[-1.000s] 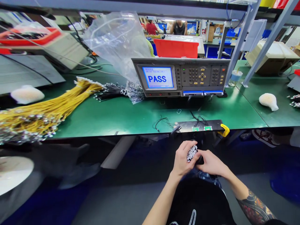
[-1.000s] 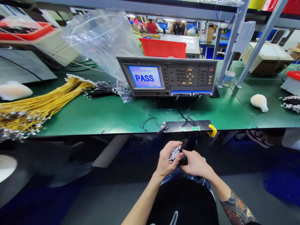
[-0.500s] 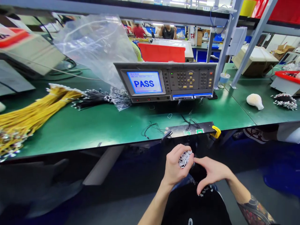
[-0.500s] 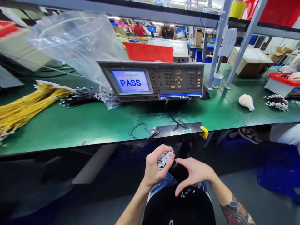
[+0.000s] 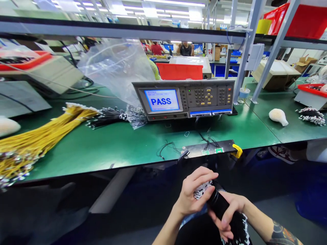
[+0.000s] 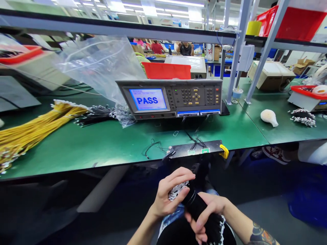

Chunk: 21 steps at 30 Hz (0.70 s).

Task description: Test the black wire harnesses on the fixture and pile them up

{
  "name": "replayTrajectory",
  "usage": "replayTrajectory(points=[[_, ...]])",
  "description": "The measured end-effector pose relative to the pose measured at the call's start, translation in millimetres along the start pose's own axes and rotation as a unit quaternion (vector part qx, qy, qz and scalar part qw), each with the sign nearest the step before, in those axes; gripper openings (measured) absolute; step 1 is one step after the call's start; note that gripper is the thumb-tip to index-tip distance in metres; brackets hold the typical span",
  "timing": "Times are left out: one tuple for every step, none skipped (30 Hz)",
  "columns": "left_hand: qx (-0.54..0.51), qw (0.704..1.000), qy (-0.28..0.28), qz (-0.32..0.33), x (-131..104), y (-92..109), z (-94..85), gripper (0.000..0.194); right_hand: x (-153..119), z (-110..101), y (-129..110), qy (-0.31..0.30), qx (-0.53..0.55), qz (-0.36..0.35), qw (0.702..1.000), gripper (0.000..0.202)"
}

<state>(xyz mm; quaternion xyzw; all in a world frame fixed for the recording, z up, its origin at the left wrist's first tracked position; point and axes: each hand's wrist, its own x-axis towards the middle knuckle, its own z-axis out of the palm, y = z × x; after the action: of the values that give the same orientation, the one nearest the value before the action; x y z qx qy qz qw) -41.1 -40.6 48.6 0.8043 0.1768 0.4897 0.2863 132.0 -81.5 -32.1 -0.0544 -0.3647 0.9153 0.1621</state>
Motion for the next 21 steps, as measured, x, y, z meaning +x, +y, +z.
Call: replayTrajectory(points=[[0.011,1.000,0.006,0.003,1.3,0.9,2.1,0.031,-1.7,0.5,0.6,0.008,-0.002,-0.003,1.000,0.054],[0.024,1.000,0.009,0.008,2.5,1.9,3.3,0.031,-4.4,1.5,-0.2,0.024,-0.010,-0.002,1.000,0.056],[0.037,0.999,0.012,0.012,3.4,3.0,3.8,0.029,-7.9,3.1,-2.4,0.043,-0.026,0.001,0.999,0.057],[0.051,0.998,0.017,0.016,4.2,4.0,3.7,0.027,-11.7,5.3,-5.8,0.065,-0.049,0.005,0.997,0.058],[0.064,0.997,0.025,0.020,4.9,4.9,3.1,0.024,-15.5,8.1,-10.2,0.092,-0.074,0.006,0.993,0.059],[0.074,0.996,0.034,0.023,5.6,5.8,2.3,0.022,-18.9,11.4,-15.1,0.118,-0.101,0.007,0.988,0.059],[0.082,0.995,0.044,0.027,6.4,6.5,1.7,0.021,-21.6,15.0,-20.1,0.141,-0.125,0.008,0.982,0.060],[0.085,0.995,0.050,0.030,7.5,7.2,1.2,0.020,-23.5,18.8,-24.9,0.160,-0.143,0.012,0.977,0.060],[0.085,0.994,0.052,0.033,8.8,7.8,1.1,0.020,-24.8,22.5,-29.0,0.175,-0.155,0.019,0.972,0.060],[0.082,0.995,0.052,0.034,10.6,8.2,1.3,0.020,-25.6,26.0,-32.5,0.185,-0.161,0.028,0.969,0.058],[0.076,0.995,0.050,0.035,12.6,8.4,1.6,0.020,-26.5,29.0,-35.3,0.189,-0.164,0.036,0.968,0.056],[0.066,0.996,0.044,0.034,14.9,8.3,1.8,0.021,-27.8,31.6,-37.7,0.190,-0.165,0.041,0.967,0.054],[0.054,0.998,0.031,0.031,17.4,7.9,1.6,0.022,-30.2,33.7,-40.1,0.189,-0.167,0.044,0.967,0.052],[0.042,0.999,0.011,0.027,19.8,7.2,0.5,0.023,-34.3,35.5,-42.8,0.193,-0.174,0.042,0.965,0.051],[0.032,0.999,-0.016,0.023,22.0,6.3,-1.6,0.028,-40.4,37.2,-46.0,0.209,-0.190,0.037,0.959,0.050],[0.026,0.999,-0.043,0.018,23.8,5.5,-4.9,0.037,-48.9,39.0,-50.0,0.234,-0.213,0.030,0.948,0.049],[0.027,0.997,-0.066,0.013,25.0,5.2,-9.6,0.050,-59.9,41.1,-54.8,0.271,-0.243,0.021,0.931,0.048],[0.033,0.996,-0.077,0.010,25.7,5.6,-15.3,0.060,-73.1,43.5,-60.2,0.313,-0.275,0.010,0.909,0.047],[0.044,0.996,-0.074,0.007,26.0,7.2,-21.7,0.062,-88.1,46.1,-66.0,0.352,-0.303,0.005,0.886,0.046],[0.052,0.997,-0.059,0.004,25.9,10.2,-28.4,0.057,-104.3,48.8,-72.2,0.393,-0.317,0.001,0.863,0.046],[0.054,0.998,-0.043,0.004,26.0,15.0,-34.6,0.046,-120.8,51.1,-78.6,0.438,-0.322,-0.002,0.839,0.047]])
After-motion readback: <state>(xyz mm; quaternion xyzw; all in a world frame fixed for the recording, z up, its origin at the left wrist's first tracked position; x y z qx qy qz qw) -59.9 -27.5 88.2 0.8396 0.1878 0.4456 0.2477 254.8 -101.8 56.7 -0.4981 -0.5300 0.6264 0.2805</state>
